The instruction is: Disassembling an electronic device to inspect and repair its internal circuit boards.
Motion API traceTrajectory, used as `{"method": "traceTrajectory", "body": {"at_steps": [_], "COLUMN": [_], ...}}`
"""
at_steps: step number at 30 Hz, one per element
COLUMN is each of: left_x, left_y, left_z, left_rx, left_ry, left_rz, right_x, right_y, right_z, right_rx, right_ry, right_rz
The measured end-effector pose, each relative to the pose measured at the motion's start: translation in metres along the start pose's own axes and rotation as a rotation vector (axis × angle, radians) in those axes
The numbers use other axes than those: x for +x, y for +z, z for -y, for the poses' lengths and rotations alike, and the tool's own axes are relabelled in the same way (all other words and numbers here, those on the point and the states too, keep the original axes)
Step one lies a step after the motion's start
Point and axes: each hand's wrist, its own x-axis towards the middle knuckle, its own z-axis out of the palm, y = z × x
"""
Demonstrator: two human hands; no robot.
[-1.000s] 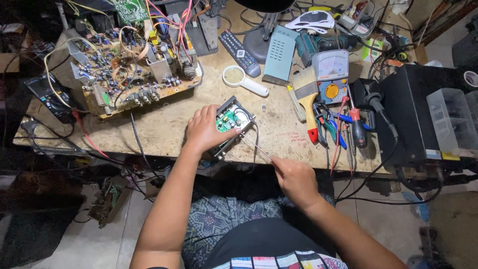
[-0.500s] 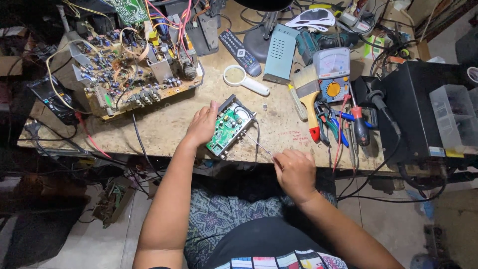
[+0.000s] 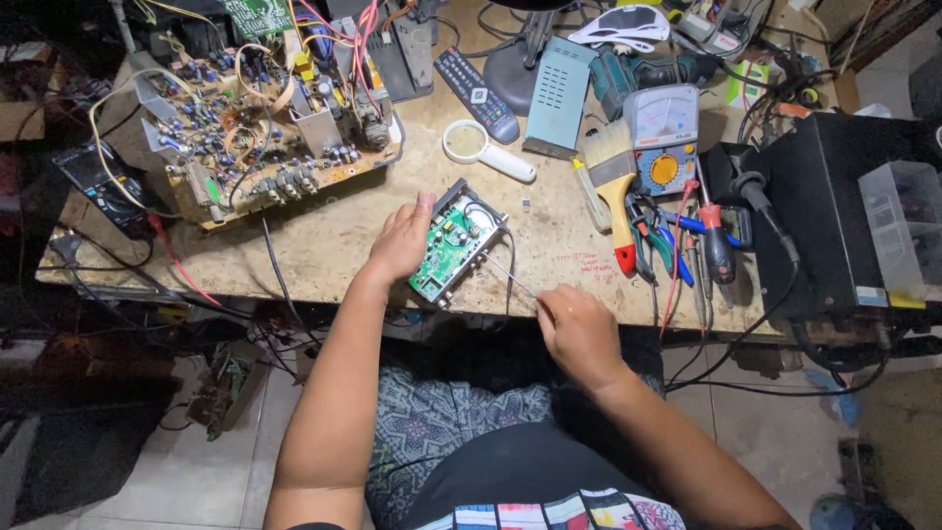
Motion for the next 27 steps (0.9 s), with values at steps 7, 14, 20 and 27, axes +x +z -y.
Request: {"method": "traceTrajectory", "body": {"at_steps": [7,14,20,27], "left_x": [0.015,0.015,0.02,0.014], "left_y": [0.008,0.011,0.036,0.062], "left_z": [0.013,0.013,0.015,0.035], "left_rx": [0.046,0.063,0.164,0.23], "left_ry": [-0.008,-0.028,0.054,0.518], "left_rz": [-0.001,-0.053,-0.36,-0.862], "right_x": [0.001,-0.005,0.0,0.056], "right_y": [0.0,-0.007,-0.008,0.013], "right_z": [0.002,-0.009,-0.044,-0.079], "right_rx": [-0.067,-0.047,-0.01,-0.051], "right_ry": [0.091,0.145,0.209,0.218], "right_rz": [-0.022,-0.008,-0.062,-0.123]}}
